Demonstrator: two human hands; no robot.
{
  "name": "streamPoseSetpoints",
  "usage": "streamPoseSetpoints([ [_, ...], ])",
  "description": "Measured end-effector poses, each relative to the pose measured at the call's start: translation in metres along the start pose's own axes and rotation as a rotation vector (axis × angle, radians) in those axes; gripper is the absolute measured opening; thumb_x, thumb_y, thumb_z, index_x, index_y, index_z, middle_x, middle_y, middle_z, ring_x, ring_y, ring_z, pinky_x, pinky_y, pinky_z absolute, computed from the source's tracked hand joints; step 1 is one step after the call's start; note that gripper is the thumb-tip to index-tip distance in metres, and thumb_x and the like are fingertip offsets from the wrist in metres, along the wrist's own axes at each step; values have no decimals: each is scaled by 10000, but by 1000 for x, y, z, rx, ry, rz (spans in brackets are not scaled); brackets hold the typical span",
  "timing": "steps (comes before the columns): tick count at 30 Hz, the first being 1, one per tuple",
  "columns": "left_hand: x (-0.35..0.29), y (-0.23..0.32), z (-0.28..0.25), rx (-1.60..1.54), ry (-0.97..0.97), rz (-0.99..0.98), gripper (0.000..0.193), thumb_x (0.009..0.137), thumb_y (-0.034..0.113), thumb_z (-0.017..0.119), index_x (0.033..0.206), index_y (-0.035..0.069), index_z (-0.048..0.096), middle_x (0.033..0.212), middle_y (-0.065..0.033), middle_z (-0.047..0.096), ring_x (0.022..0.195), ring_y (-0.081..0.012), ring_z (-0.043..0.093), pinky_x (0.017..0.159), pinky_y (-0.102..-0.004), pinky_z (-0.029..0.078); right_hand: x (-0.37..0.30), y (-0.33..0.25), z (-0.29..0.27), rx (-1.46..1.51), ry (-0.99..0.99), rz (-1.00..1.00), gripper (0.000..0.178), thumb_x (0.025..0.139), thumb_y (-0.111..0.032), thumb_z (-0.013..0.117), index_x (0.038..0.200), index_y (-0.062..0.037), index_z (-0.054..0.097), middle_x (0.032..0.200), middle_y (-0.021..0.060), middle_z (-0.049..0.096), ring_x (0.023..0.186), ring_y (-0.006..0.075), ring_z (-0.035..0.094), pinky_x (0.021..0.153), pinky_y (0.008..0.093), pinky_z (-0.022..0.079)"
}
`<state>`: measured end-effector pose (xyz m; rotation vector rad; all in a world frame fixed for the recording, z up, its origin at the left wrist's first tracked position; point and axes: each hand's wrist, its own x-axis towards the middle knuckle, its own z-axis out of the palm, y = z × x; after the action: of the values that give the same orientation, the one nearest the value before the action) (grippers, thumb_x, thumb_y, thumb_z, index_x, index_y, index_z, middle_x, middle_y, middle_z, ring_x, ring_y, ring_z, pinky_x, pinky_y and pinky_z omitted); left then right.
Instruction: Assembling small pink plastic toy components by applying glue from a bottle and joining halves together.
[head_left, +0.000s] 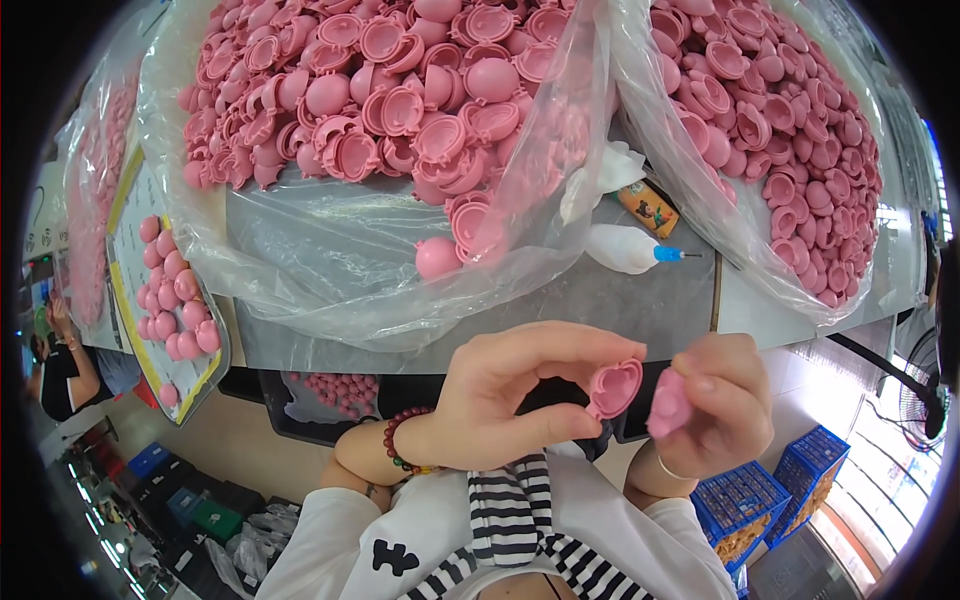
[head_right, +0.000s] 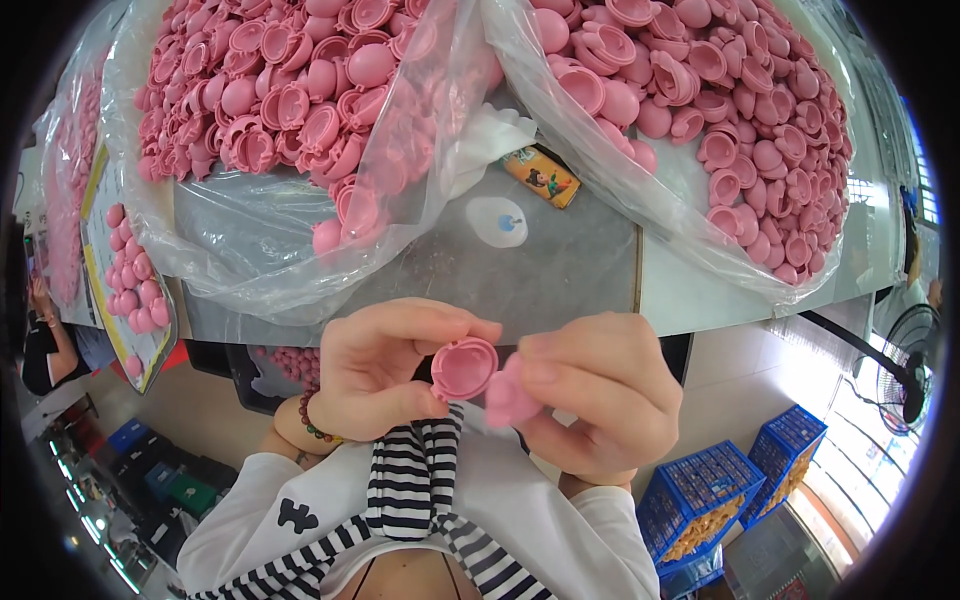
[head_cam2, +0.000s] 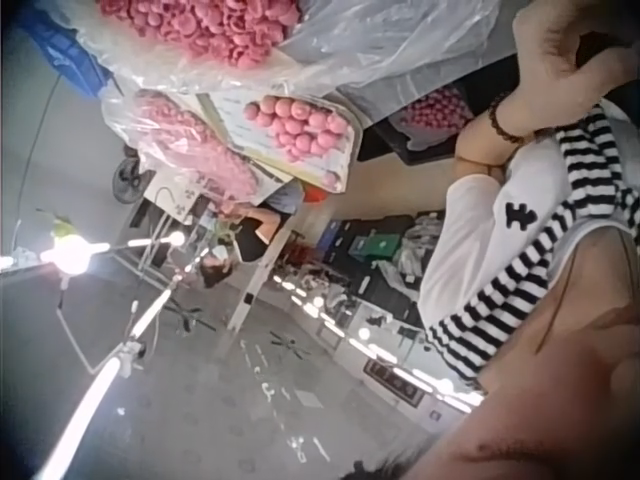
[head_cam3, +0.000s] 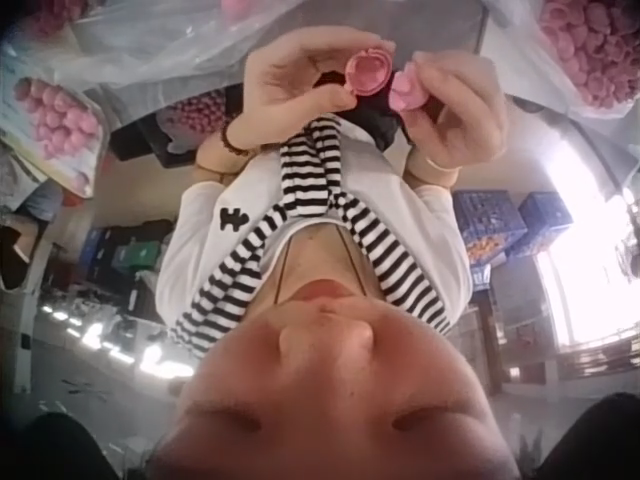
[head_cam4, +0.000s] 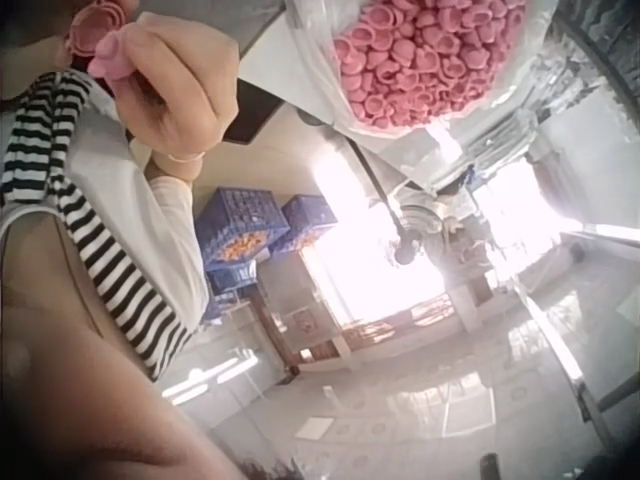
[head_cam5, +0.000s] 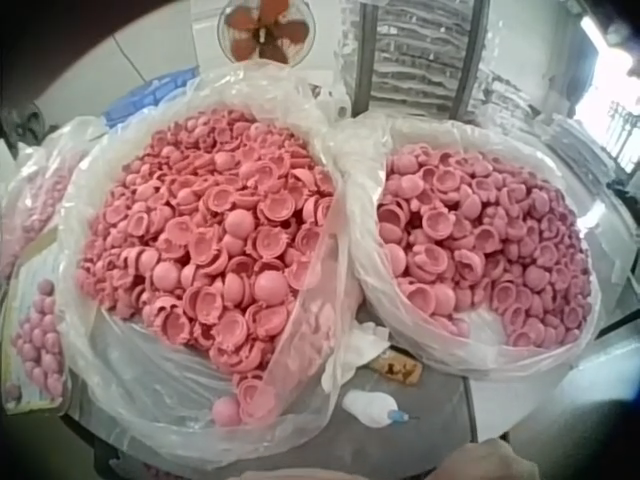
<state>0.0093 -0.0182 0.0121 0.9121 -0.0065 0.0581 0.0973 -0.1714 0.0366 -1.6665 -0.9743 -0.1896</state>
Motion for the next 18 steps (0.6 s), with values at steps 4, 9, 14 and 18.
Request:
streamPoseSetpoints([
  [4,1,6,-5,336,-29,106,415,678,45,706,1038,-80,541,1056,-207,560,981,-261,565,832,-335,450,0,0,6,-8,-79,-2,323,510,-26,726,821,-46,643,824,81,621,680,179,571,554,266,452],
  [9,2,7,-5,691,-13,333,418,653,53,721,1025,-64,572,1027,-212,574,898,-257,595,754,-293,478,2,0,15,47,-52,51,293,548,-36,746,825,-39,649,828,88,621,678,165,574,543,242,452],
  [14,3,7,-7,678,5,303,454,651,74,729,1057,-48,566,1041,-209,571,892,-242,592,755,-279,468,-1,0,14,-22,-24,50,299,537,-26,760,815,-40,652,762,67,598,646,151,557,515,229,440],
  [18,7,2,-5,496,51,272,493,648,110,738,1076,-54,556,1020,-200,584,883,-220,569,786,-292,438,-9,0,19,-41,-60,-8,275,553,-17,737,813,-54,656,708,41,575,577,153,539,478,233,430],
])
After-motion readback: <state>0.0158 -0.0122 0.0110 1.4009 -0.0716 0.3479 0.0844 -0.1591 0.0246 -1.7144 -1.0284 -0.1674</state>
